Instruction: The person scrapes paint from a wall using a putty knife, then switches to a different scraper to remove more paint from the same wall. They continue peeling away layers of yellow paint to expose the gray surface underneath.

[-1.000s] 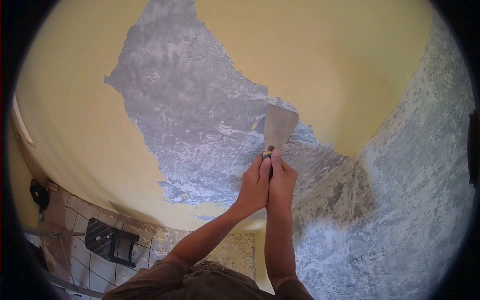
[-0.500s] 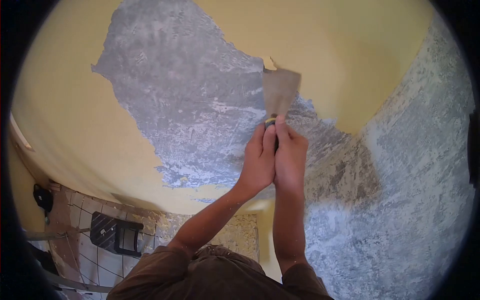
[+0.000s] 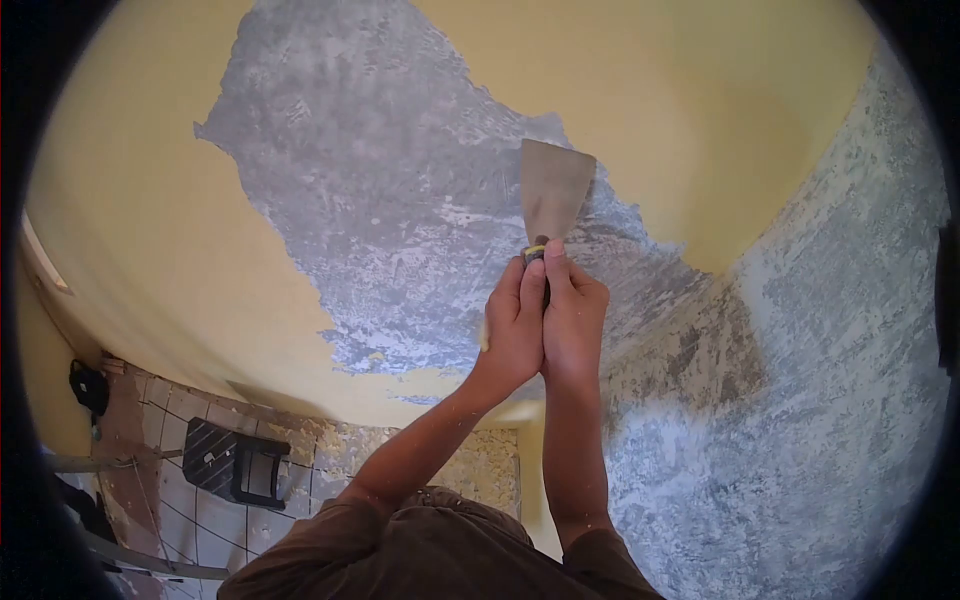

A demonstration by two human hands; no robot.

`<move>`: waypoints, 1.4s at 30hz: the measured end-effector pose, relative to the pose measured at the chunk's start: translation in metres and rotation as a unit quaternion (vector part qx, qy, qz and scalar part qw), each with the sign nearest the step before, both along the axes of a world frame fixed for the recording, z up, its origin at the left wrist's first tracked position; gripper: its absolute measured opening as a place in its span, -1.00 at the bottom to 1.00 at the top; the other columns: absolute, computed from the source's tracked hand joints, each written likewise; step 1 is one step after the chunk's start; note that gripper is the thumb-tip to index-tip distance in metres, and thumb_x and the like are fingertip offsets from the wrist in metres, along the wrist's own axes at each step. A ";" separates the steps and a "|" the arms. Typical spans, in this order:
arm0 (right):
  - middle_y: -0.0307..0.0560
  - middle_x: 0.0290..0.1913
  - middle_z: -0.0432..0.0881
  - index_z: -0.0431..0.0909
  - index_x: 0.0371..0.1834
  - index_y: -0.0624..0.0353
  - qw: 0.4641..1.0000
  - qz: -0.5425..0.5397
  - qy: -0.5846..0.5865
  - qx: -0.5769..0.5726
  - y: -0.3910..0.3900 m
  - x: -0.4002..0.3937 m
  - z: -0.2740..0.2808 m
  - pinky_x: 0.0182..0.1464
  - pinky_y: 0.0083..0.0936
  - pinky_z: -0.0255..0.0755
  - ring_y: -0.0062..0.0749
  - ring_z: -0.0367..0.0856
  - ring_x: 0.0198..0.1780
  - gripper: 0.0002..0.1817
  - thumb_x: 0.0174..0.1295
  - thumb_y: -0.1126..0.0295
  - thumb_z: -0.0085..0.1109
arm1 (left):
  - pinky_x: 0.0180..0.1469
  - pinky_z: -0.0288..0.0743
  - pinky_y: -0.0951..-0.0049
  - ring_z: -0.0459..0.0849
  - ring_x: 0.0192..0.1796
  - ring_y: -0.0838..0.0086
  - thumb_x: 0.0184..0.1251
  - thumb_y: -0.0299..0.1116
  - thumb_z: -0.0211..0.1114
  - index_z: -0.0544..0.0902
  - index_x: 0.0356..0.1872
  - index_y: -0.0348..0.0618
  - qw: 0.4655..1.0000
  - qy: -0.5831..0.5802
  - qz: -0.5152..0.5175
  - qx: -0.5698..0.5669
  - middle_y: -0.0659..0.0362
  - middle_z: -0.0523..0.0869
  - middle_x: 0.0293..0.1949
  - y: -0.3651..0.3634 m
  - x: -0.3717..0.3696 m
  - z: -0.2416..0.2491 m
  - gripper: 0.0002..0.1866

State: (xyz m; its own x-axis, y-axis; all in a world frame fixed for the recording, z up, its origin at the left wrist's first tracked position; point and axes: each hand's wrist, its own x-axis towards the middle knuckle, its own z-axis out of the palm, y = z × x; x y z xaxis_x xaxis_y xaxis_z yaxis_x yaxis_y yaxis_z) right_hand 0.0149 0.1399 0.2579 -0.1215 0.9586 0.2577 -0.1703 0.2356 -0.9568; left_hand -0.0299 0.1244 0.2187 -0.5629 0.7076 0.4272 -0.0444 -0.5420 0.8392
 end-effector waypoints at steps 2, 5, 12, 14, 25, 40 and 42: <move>-0.23 -0.56 0.49 0.55 -0.51 0.43 1.000 0.010 -0.013 0.019 0.006 -0.004 0.008 -0.39 -0.51 0.28 -0.65 0.30 -0.44 -0.55 0.42 0.23 0.09 | -0.18 0.41 0.40 0.48 -0.26 0.49 0.59 -0.20 -0.11 0.48 -0.11 -0.31 1.000 0.009 -0.011 -0.012 0.02 0.58 -0.36 0.000 -0.009 0.011 -0.66; -0.22 -0.56 0.49 0.54 -0.49 0.45 0.999 0.041 -0.016 0.028 0.010 0.002 0.016 -0.39 -0.50 0.29 -0.64 0.31 -0.44 -0.54 0.41 0.22 0.09 | -0.18 0.40 0.47 0.46 -0.25 0.57 0.61 -0.18 -0.13 0.49 -0.13 -0.27 0.999 0.007 -0.039 -0.020 0.13 0.56 -0.33 -0.001 -0.009 0.018 -0.65; -0.22 -0.58 0.49 0.54 -0.51 0.46 0.996 0.010 -0.041 0.073 0.009 -0.006 0.016 -0.41 -0.47 0.29 -0.63 0.30 -0.47 -0.53 0.41 0.20 0.09 | -0.15 0.42 0.38 0.49 -0.25 0.49 0.60 -0.19 -0.13 0.50 -0.11 -0.30 0.999 0.010 -0.026 -0.016 0.06 0.59 -0.33 0.001 -0.015 0.020 -0.64; -0.21 -0.58 0.50 0.54 -0.50 0.47 0.998 0.027 -0.024 0.059 0.008 -0.008 0.032 -0.41 -0.47 0.29 -0.63 0.30 -0.46 -0.53 0.41 0.20 0.09 | -0.15 0.42 0.39 0.49 -0.24 0.49 0.60 -0.19 -0.13 0.50 -0.10 -0.30 0.998 -0.004 -0.052 -0.023 0.06 0.59 -0.32 -0.002 -0.019 0.036 -0.64; -0.19 -0.63 0.46 0.50 -0.55 0.48 0.998 0.059 -0.018 0.033 -0.002 -0.006 0.023 -0.44 -0.48 0.25 -0.64 0.28 -0.47 -0.52 0.40 0.23 0.08 | -0.18 0.40 0.55 0.46 -0.22 0.64 0.62 -0.17 -0.14 0.51 -0.12 -0.23 0.996 -0.050 -0.077 -0.015 0.23 0.55 -0.31 -0.009 -0.017 0.021 -0.65; -0.20 -0.66 0.42 0.47 -0.59 0.46 0.991 0.022 -0.062 0.116 0.004 -0.012 0.012 -0.48 -0.45 0.22 -0.64 0.24 -0.52 -0.51 0.40 0.23 0.08 | -0.23 0.41 0.57 0.45 -0.26 0.65 0.62 -0.12 -0.15 0.49 -0.11 -0.22 0.996 -0.041 -0.071 -0.037 0.22 0.55 -0.33 -0.012 -0.023 0.026 -0.63; -0.19 -0.67 0.42 0.47 -0.58 0.46 0.994 0.037 -0.056 0.090 0.002 -0.007 0.012 -0.48 -0.44 0.23 -0.64 0.25 -0.52 -0.51 0.40 0.22 0.08 | -0.39 0.42 0.58 0.48 -0.37 0.65 0.62 -0.10 -0.17 0.49 -0.14 -0.19 0.995 -0.016 -0.086 -0.057 0.22 0.54 -0.36 -0.016 -0.025 0.028 -0.62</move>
State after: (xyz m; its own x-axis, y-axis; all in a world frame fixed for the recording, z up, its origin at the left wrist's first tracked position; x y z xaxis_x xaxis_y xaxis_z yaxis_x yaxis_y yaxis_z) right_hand 0.0075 0.1422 0.2698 -0.2274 0.8853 0.4055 -0.0890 0.3958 -0.9140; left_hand -0.0546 0.1082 0.2470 -0.4424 0.8370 0.3220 -0.1561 -0.4254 0.8914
